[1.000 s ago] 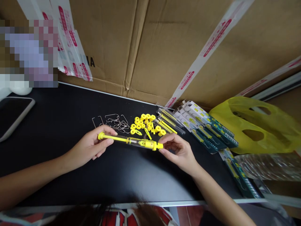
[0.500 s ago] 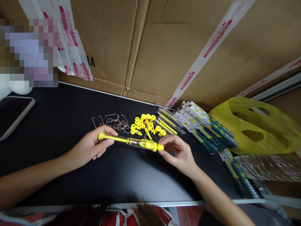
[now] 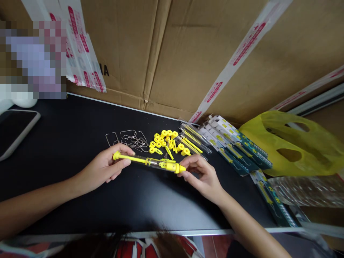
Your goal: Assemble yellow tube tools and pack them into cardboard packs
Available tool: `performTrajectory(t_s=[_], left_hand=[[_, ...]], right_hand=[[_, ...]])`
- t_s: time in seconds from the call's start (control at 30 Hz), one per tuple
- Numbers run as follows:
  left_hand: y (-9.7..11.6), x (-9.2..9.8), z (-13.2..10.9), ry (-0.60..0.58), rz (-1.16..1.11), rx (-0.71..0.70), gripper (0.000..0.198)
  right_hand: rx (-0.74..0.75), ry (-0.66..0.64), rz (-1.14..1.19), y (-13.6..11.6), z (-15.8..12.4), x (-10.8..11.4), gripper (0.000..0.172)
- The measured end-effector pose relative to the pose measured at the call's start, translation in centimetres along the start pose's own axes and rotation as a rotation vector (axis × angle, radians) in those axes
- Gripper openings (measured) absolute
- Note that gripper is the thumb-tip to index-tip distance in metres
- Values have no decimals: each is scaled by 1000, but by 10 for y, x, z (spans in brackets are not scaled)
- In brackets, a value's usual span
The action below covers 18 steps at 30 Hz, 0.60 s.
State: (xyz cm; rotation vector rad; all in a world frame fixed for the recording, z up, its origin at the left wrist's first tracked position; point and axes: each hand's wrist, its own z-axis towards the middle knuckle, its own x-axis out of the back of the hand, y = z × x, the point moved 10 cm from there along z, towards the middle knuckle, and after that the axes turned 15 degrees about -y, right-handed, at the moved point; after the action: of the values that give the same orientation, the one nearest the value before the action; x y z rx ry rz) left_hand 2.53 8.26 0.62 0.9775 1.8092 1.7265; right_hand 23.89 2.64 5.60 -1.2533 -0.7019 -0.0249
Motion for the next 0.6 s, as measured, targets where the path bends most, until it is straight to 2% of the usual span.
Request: performTrajectory(t_s=[0.17, 0.4, 0.6], left_hand=[[-2, 0, 0, -5, -9, 4, 23], [-2, -1, 0, -9, -25, 4, 22], [-2, -1, 1, -11, -32, 3, 22]], right_hand=[[-3, -11, -18, 0, 1, -3, 20], [-18, -40, 38, 5, 3, -6, 17], [-46, -19, -71, 6, 1, -2, 18]])
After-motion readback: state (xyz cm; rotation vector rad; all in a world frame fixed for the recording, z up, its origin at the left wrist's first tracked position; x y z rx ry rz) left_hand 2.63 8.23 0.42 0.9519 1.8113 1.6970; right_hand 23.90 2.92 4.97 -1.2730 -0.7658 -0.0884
